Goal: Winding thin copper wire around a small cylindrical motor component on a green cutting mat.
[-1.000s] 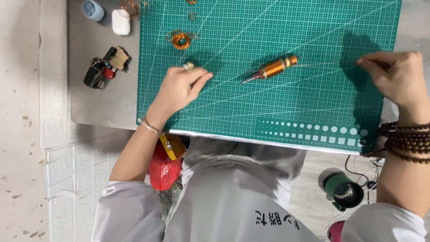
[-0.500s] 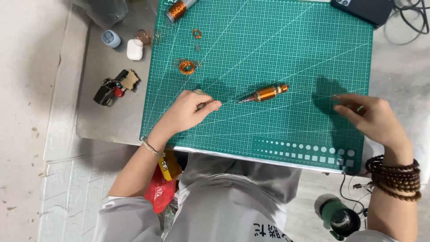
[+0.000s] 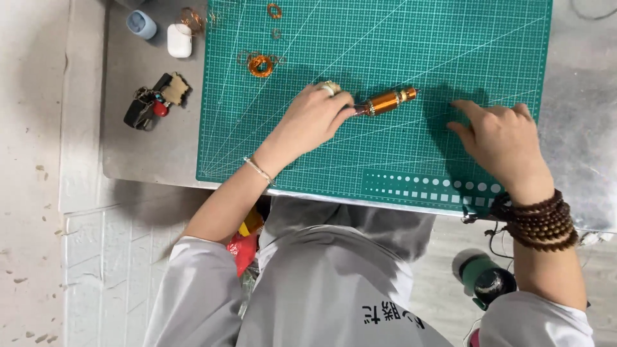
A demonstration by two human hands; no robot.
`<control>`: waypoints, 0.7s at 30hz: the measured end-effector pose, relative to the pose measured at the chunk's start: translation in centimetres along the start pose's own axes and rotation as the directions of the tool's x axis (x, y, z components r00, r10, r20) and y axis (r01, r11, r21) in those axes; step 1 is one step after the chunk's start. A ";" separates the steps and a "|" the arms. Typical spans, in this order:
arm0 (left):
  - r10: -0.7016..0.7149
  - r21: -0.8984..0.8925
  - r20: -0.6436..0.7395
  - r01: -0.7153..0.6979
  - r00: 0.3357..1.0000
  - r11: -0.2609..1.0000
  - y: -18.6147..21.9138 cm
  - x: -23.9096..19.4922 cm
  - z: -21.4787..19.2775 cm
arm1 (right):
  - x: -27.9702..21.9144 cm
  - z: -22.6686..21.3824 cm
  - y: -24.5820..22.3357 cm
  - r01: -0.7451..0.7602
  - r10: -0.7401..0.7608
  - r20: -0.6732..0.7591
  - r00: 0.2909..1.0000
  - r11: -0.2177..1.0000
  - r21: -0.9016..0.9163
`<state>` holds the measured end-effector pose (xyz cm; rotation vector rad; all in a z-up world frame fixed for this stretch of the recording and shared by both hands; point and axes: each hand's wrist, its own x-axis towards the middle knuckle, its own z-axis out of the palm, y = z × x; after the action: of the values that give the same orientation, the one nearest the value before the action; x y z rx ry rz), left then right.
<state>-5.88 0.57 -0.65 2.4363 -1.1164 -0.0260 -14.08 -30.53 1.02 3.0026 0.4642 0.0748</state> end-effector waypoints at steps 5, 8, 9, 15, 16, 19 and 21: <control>-0.042 -0.290 0.068 0.060 0.997 0.955 0.5 -0.2 -2.6 | -0.7 -1.7 -0.6 -0.096 0.071 -0.089 0.994 0.942 -0.322; -0.029 -0.456 0.083 0.064 0.996 0.887 0.6 -0.3 -2.7 | 1.6 -3.2 -2.4 -0.007 -0.027 -0.180 0.983 0.982 -0.187; -0.017 -0.530 0.100 0.068 0.995 0.845 0.6 -0.2 -2.6 | 2.8 -3.8 -3.1 0.164 -0.139 -0.263 0.955 0.983 0.077; -0.065 -0.767 0.022 0.058 0.998 0.639 2.5 0.1 -3.1 | 4.0 2.1 -3.4 0.033 0.014 -0.140 0.990 0.944 0.329; -0.068 -0.769 0.019 0.058 0.997 0.637 2.3 0.1 -2.5 | 3.7 1.8 -3.4 0.037 0.009 -0.138 0.990 0.944 0.327; -0.069 -0.797 0.021 0.058 0.997 0.601 2.0 0.2 -1.1 | 2.9 1.1 -3.5 0.048 -0.028 -0.155 0.988 0.991 0.126; -0.057 -0.742 0.004 0.041 0.998 0.669 2.0 0.6 -0.9 | 3.2 0.8 -3.5 0.053 -0.022 -0.136 0.990 0.972 0.231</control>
<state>-6.69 -0.63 1.07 1.7035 -0.7990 -0.4010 -12.07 -26.30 -0.02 3.2318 0.5810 0.2350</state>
